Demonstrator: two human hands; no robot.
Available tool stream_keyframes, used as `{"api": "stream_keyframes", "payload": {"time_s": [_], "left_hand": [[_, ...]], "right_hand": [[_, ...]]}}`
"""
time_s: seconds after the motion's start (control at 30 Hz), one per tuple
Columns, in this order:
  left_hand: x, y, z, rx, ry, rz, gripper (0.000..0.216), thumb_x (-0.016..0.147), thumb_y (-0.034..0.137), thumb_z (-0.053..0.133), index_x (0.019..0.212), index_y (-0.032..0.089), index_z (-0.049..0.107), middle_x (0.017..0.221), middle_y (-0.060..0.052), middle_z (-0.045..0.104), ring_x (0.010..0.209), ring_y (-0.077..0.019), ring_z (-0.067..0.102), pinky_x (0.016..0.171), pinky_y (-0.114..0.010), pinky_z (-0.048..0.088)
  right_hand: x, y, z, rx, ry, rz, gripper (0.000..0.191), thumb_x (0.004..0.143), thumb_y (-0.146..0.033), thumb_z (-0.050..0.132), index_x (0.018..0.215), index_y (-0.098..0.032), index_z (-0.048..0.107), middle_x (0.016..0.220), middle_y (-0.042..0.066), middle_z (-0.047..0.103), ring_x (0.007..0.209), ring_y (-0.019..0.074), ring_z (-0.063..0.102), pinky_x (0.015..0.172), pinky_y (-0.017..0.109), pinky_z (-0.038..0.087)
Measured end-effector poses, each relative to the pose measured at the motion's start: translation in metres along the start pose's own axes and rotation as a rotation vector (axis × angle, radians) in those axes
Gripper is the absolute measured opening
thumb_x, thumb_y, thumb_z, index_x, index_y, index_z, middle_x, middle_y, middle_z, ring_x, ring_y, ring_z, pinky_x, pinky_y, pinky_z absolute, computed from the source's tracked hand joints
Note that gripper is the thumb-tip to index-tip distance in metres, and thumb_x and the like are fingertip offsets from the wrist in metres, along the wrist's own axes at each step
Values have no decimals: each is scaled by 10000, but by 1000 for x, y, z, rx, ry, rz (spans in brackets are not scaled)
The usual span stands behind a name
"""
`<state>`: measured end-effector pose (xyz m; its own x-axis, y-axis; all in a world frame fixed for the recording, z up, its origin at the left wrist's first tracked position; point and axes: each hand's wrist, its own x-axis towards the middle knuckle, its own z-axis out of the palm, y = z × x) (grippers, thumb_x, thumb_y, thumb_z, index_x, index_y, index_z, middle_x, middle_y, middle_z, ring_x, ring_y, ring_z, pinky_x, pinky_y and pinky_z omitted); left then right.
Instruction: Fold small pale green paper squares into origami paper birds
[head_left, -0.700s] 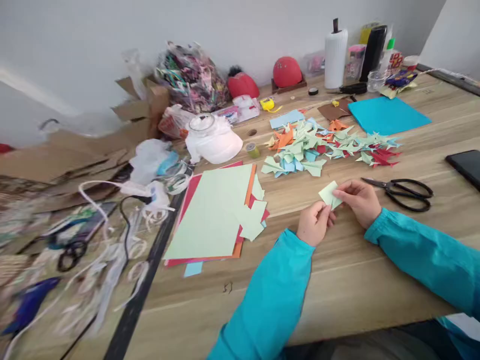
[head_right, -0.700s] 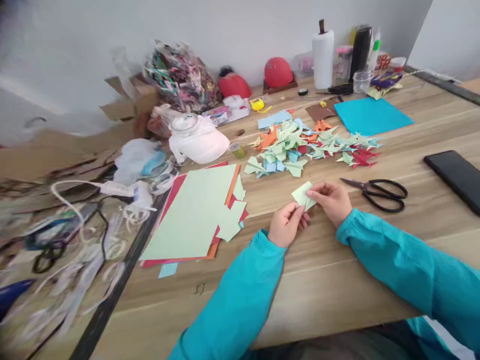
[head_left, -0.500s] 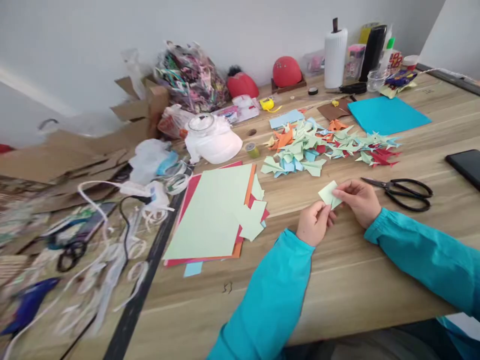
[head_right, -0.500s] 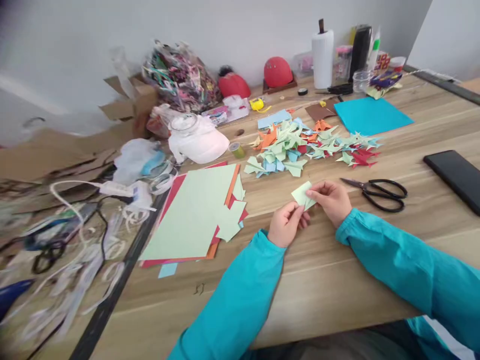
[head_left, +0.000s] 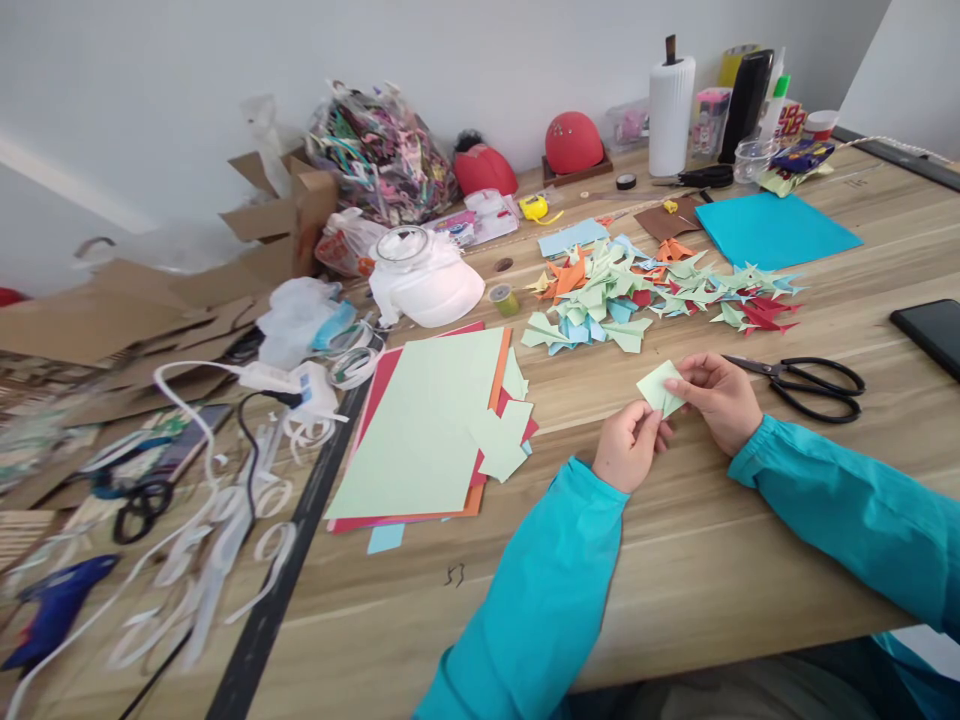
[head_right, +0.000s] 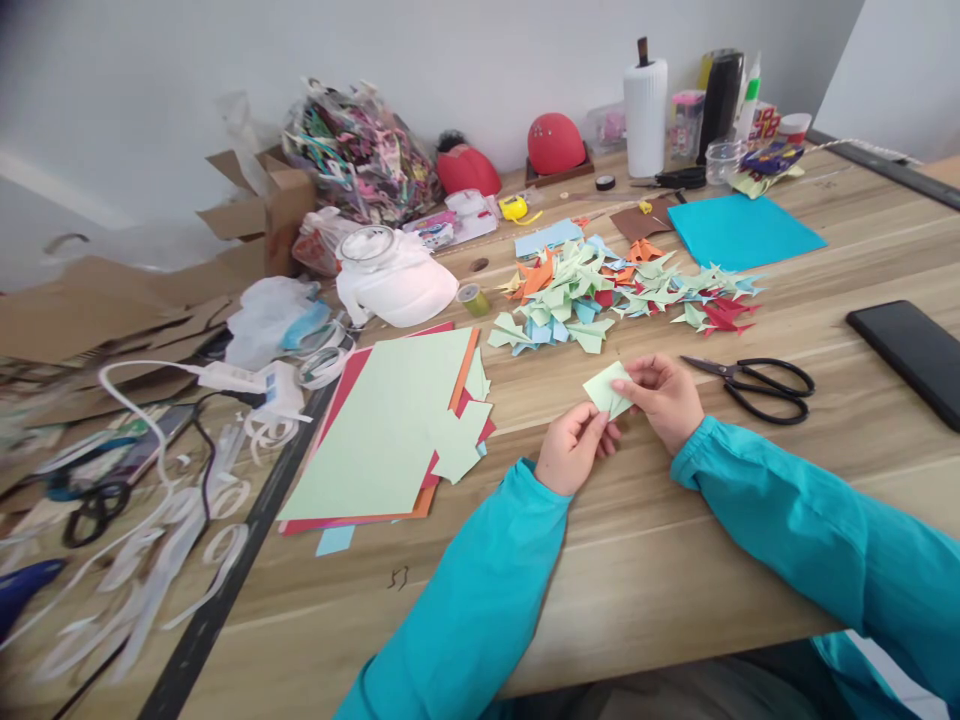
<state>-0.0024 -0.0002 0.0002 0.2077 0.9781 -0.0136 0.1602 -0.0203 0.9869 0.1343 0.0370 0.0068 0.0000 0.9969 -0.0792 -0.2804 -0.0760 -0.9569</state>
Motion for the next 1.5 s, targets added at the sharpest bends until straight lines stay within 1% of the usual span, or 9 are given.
{"api": "stream_keyframes", "payload": {"time_s": [0.3,0.53,0.9,1.13,1.27,1.37,1.43,1.5], "left_hand": [[0,5,0,-108,-24,-59,245,799,353,449,679,147,502,626,-13,571,490,-71,494,474,-195,400],[-1,5,0,-126,-21,-66,203,798,317,447,683,152,474,608,-4,553,488,-74,499,463,-193,397],[0,-1,0,-74,-17,-14,212,806,348,444,710,160,466,617,-1,551,506,-77,516,487,-200,407],[-1,1,-1,-106,-19,-31,257,788,402,466,716,156,483,617,-3,559,504,-76,510,484,-200,404],[-2,4,-2,-186,-26,-71,275,772,407,488,686,146,499,613,-9,564,498,-77,504,470,-202,398],[-1,6,-1,-245,-27,-103,291,748,423,519,729,134,541,630,-21,583,496,-84,510,462,-211,399],[0,7,0,-237,-1,-121,303,703,422,580,758,125,560,620,-19,585,484,-84,506,458,-216,399],[1,7,2,-206,36,-133,308,672,416,616,730,118,569,592,-17,579,469,-83,499,457,-219,400]], "right_hand": [[0,-2,0,-31,-4,-22,393,518,-311,780,794,-178,534,582,-26,606,493,106,548,404,200,411],[0,-2,0,-33,0,-20,393,515,-314,781,789,-180,534,578,-28,603,489,104,542,404,199,407],[1,0,0,-1,17,7,396,493,-300,792,777,-174,546,599,-20,617,502,105,554,405,196,415],[1,-2,-1,-4,22,20,404,491,-309,792,780,-170,548,597,-16,620,492,112,554,400,206,407],[0,-4,1,-16,-5,8,403,492,-309,793,778,-167,548,584,-19,615,487,104,548,401,200,402],[-1,-4,2,-27,-67,1,391,507,-304,788,782,-170,543,610,-11,629,502,106,557,418,205,414],[-3,-4,3,-25,-123,-8,382,523,-302,781,790,-172,540,626,-8,633,509,107,561,437,215,430],[-3,-3,3,-24,-162,-16,379,531,-301,777,798,-173,540,620,-12,625,506,107,563,454,226,447]]}}
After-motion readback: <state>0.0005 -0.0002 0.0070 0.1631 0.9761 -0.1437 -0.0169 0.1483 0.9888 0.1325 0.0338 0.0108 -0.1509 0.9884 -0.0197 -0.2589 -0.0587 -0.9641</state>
